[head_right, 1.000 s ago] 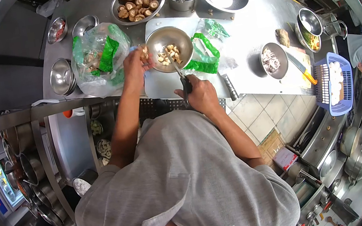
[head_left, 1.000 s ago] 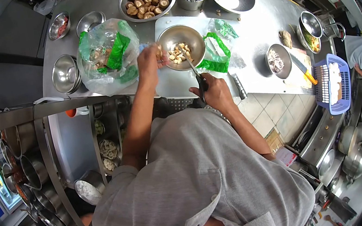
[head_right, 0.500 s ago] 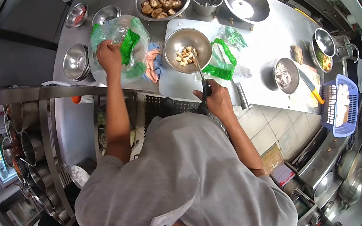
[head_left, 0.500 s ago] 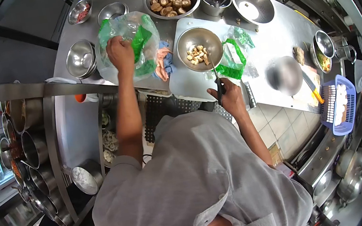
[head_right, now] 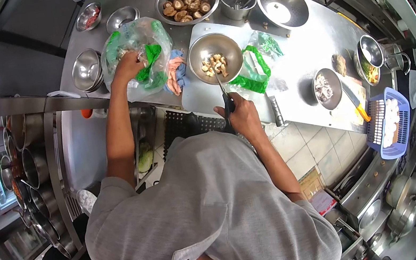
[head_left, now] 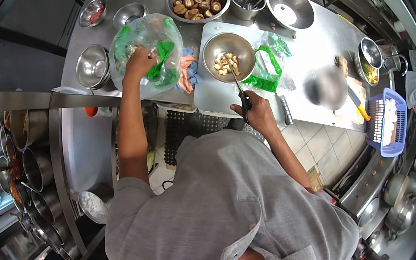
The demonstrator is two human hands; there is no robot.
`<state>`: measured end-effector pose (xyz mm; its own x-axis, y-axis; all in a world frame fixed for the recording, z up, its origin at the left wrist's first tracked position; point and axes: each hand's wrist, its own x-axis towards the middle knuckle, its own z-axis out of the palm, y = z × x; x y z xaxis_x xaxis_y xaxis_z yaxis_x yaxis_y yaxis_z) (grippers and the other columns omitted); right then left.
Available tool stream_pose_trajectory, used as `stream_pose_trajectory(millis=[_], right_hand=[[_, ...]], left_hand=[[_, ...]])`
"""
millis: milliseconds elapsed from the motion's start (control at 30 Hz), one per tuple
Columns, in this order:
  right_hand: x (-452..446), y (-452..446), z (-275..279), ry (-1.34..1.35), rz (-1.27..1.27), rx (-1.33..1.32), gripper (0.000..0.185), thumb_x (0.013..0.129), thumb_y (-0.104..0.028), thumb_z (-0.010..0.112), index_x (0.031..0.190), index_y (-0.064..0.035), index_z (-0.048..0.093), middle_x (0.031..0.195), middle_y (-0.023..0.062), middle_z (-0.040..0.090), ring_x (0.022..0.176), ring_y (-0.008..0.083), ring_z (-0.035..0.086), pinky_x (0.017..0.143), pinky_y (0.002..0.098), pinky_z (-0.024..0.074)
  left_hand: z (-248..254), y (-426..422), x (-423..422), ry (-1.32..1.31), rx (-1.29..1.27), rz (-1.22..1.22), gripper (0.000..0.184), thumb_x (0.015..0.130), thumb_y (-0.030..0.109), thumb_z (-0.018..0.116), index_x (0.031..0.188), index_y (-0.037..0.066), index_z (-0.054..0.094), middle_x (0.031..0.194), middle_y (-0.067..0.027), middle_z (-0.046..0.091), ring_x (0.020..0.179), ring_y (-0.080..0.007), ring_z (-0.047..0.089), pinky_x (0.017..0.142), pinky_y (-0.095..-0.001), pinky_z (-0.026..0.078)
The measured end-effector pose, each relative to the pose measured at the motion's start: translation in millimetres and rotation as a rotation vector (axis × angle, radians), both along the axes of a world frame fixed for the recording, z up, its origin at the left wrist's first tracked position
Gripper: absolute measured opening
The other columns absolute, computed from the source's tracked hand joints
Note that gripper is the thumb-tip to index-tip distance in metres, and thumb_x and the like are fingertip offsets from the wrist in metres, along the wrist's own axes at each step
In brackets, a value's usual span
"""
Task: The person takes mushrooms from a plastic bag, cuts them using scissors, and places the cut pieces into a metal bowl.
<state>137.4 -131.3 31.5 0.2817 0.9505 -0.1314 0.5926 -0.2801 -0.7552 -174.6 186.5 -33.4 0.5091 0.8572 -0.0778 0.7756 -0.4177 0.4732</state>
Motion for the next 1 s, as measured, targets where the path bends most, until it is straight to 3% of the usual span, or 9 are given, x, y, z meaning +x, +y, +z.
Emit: stream_pose_trajectory(millis=[200,433,533,600,733,800,867,933,1000], right_hand=[[1.3,-2.0,-2.2,0.006,0.004,-0.026,0.055,0.083,-0.037,0.088,0.111,0.0057,0.068,0.075,0.0227,0.071,0.067,0.0387,0.071,0.065,0.0460,0.0541],[0.5,-2.2,-1.4,-0.004,0.016,-0.030,0.054,0.083,-0.037,0.088,0.111,0.0048,0.069,0.076,0.0236,0.071,0.070,0.0395,0.072,0.066,0.0462,0.0546],[2.0,-2.6,6.0,-0.009,0.005,-0.046,0.055,0.083,-0.038,0.088,0.112,0.0048,0.068,0.076,0.0237,0.071,0.071,0.0400,0.072,0.066,0.0463,0.0546],[1.9,-3.1,5.0,-0.010,0.004,-0.051,0.055,0.083,-0.038,0.087,0.112,0.0048,0.068,0.077,0.0237,0.071,0.071,0.0404,0.072,0.066,0.0464,0.0546],[0.5,-1.7,5.5,0.003,0.006,-0.034,0.055,0.083,-0.039,0.087,0.112,0.0039,0.068,0.076,0.0226,0.071,0.071,0.0414,0.072,0.065,0.0469,0.0545],[-1.4,-0.6,13.7,0.004,0.001,-0.043,0.055,0.083,-0.039,0.087,0.112,0.0032,0.068,0.075,0.0222,0.071,0.071,0.0415,0.072,0.065,0.0470,0.0545],[-2.7,1.6,18.9,-0.019,0.050,-0.029,0.059,0.083,-0.039,0.089,0.115,0.0053,0.068,0.071,0.0191,0.068,0.061,0.0328,0.065,0.062,0.0433,0.0513],[-2.1,2.6,19.9,-0.044,0.071,-0.036,0.058,0.083,-0.039,0.088,0.115,0.0041,0.068,0.072,0.0195,0.068,0.063,0.0347,0.067,0.063,0.0441,0.0514],[-1.4,3.0,24.0,-0.069,0.111,-0.042,0.054,0.083,-0.040,0.087,0.114,0.0008,0.069,0.076,0.0207,0.071,0.071,0.0404,0.070,0.066,0.0471,0.0526]], left_hand=[[-20.6,-11.9,5.3,-0.002,0.336,0.048,0.023,0.076,0.006,0.070,0.098,0.000,0.062,0.104,-0.0214,0.065,0.102,-0.0423,0.064,0.086,-0.0517,0.050],[-4.6,-24.2,-3.5,0.018,0.317,0.039,0.030,0.075,0.005,0.073,0.101,0.002,0.058,0.105,-0.0210,0.064,0.101,-0.0449,0.063,0.086,-0.0502,0.051],[11.2,-32.2,-7.0,-0.214,0.518,0.021,0.032,0.080,0.005,0.074,0.109,0.002,0.060,0.106,-0.0173,0.066,0.100,-0.0381,0.066,0.088,-0.0463,0.053],[23.5,-41.8,-8.8,-0.592,0.120,0.342,0.031,0.088,0.003,0.071,0.117,0.005,0.062,0.108,-0.0110,0.066,0.100,-0.0285,0.068,0.089,-0.0420,0.055],[33.4,-78.3,16.6,-1.177,-0.248,0.373,0.027,0.097,0.006,0.064,0.124,0.008,0.062,0.113,-0.0072,0.067,0.100,-0.0207,0.068,0.083,-0.0359,0.055],[20.6,-93.4,34.8,-1.595,-0.786,0.217,0.034,0.100,0.014,0.060,0.134,0.009,0.059,0.118,-0.0085,0.066,0.098,-0.0198,0.067,0.080,-0.0314,0.052],[20.9,-110.2,66.2,-1.515,-0.828,0.277,0.039,0.100,0.013,0.057,0.138,0.007,0.055,0.117,-0.0092,0.067,0.098,-0.0204,0.067,0.078,-0.0323,0.052],[17.2,-118.9,86.9,-1.429,-0.867,0.332,0.044,0.101,0.013,0.054,0.143,0.004,0.052,0.117,-0.0098,0.067,0.098,-0.0211,0.067,0.076,-0.0332,0.052],[15.1,-124.9,102.0,-1.400,-0.941,0.248,0.054,0.103,0.020,0.055,0.153,0.005,0.044,0.134,-0.0165,0.064,0.110,-0.0272,0.067,0.088,-0.0389,0.053]])
